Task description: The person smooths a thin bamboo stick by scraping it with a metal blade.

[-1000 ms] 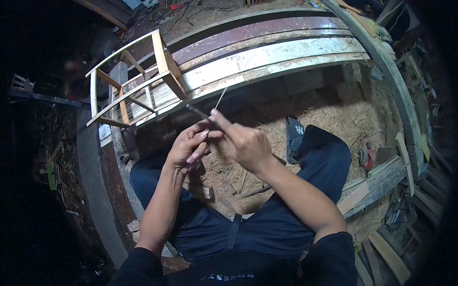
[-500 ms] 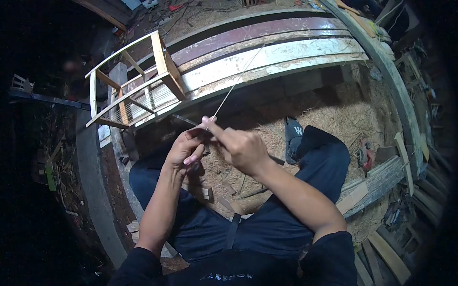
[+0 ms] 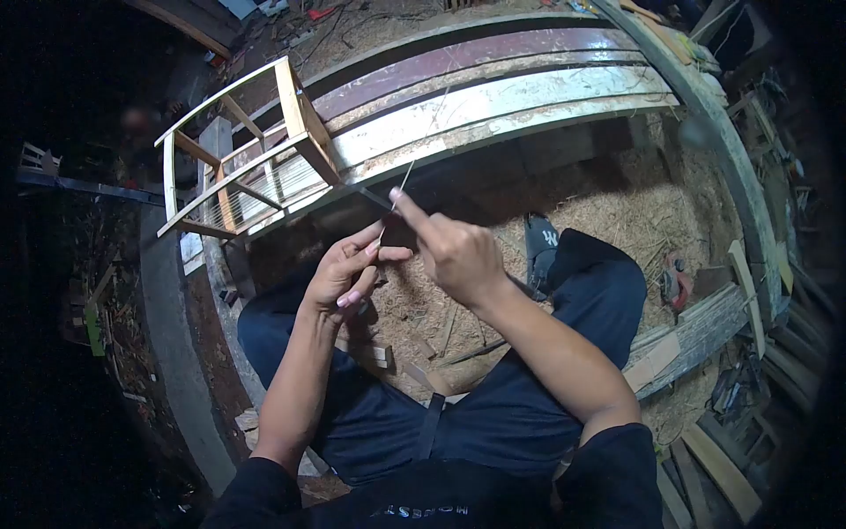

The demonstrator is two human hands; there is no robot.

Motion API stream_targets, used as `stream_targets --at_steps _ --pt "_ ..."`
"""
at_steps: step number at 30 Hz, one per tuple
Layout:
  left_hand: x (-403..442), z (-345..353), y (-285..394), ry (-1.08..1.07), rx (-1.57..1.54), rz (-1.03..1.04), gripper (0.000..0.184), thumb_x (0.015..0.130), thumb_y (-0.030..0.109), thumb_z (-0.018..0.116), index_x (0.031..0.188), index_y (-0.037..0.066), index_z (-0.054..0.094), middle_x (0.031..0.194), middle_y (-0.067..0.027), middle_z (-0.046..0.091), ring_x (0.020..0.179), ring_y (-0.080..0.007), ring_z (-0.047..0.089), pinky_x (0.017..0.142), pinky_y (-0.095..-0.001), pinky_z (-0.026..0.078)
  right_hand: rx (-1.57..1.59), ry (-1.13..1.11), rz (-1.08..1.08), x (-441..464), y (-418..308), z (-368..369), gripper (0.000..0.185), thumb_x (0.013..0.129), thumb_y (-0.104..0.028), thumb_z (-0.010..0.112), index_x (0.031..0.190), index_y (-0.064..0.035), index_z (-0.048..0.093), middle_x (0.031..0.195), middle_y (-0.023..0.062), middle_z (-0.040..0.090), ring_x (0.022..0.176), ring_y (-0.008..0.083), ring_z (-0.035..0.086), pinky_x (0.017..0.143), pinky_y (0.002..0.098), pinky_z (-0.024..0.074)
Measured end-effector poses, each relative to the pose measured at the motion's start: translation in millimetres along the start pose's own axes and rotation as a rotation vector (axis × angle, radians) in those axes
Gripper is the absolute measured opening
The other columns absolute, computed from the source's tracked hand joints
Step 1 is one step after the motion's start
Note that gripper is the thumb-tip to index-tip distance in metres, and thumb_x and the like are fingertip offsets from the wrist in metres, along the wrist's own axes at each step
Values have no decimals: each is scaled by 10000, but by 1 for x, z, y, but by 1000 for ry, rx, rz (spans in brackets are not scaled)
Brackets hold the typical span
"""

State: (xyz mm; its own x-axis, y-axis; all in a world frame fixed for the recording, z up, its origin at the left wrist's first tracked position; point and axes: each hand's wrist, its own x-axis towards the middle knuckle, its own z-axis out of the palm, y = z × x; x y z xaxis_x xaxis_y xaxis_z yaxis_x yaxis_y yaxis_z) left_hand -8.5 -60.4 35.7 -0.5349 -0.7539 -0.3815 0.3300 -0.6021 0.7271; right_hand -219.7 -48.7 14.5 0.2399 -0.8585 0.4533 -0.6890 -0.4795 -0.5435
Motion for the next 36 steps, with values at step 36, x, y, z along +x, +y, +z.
stream_targets --at_steps 36 --pt "-9 13 12 43 399 -181 439 939 101 679 1344 -35 578 983 -143 753 427 -31 504 400 -180 410 1185 35 652 24 51 -43 297 985 -192 649 1190 23 640 823 61 678 511 110 621 457 243 498"
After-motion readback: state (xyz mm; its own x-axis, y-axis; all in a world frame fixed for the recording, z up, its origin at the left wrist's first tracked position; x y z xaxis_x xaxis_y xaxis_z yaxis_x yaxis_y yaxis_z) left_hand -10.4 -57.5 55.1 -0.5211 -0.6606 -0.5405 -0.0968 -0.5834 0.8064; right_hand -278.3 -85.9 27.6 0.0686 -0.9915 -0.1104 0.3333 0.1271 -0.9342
